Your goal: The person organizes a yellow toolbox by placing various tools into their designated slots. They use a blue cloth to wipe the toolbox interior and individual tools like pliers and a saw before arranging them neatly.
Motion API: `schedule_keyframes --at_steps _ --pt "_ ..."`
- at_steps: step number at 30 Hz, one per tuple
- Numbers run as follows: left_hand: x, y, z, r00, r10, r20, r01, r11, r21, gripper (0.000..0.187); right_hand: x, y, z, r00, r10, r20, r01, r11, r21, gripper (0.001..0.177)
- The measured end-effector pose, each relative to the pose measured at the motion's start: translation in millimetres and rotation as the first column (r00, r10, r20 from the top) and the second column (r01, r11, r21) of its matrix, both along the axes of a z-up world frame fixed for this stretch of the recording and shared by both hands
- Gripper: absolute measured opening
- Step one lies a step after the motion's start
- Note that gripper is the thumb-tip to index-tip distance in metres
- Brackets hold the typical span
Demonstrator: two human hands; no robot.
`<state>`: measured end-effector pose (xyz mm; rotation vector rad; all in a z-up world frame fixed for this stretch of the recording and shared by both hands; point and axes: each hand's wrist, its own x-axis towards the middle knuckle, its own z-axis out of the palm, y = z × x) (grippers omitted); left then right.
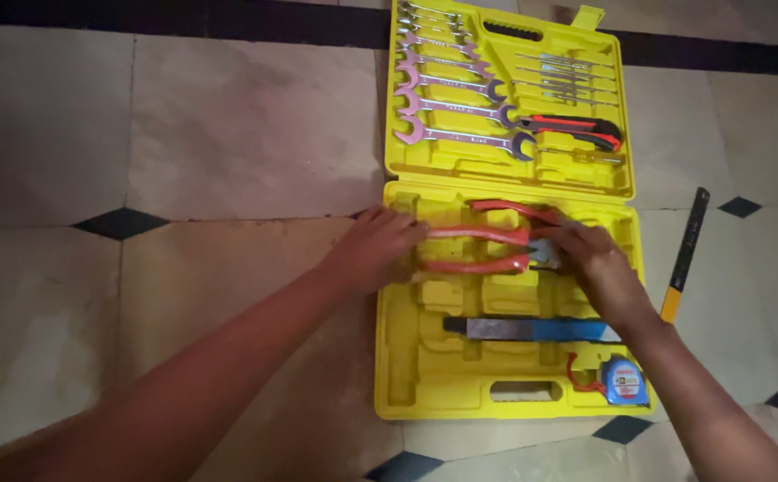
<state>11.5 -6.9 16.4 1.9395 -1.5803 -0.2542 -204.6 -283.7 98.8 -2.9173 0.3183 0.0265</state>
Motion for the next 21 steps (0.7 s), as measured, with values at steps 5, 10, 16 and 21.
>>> schedule_keyframes --at_steps 5,10,16,21 --pt "-3 -6 12 0.989 0.071 0.127 -0.052 0.988 -0.149 0.062 7 -1 1 0.998 0.057 -0.006 -0.056 0.998 0.04 0.046" --pt "-5 -9 16 0.994 0.09 0.068 -0.078 0.984 -0.162 0.062 10 8 1 0.984 0.169 0.058 -0.171 0.985 0.023 0.044" --pt "-6 -11 12 0.985 0.069 0.157 -0.045 0.988 -0.149 0.049 -7 12 4 0.998 0.067 -0.004 -0.067 0.997 0.031 0.044" --pt "-12 -9 15 0.992 0.051 0.116 -0.034 0.988 -0.15 0.035 -23 13 -6 0.989 0.112 0.094 -0.106 0.992 -0.069 0.05"
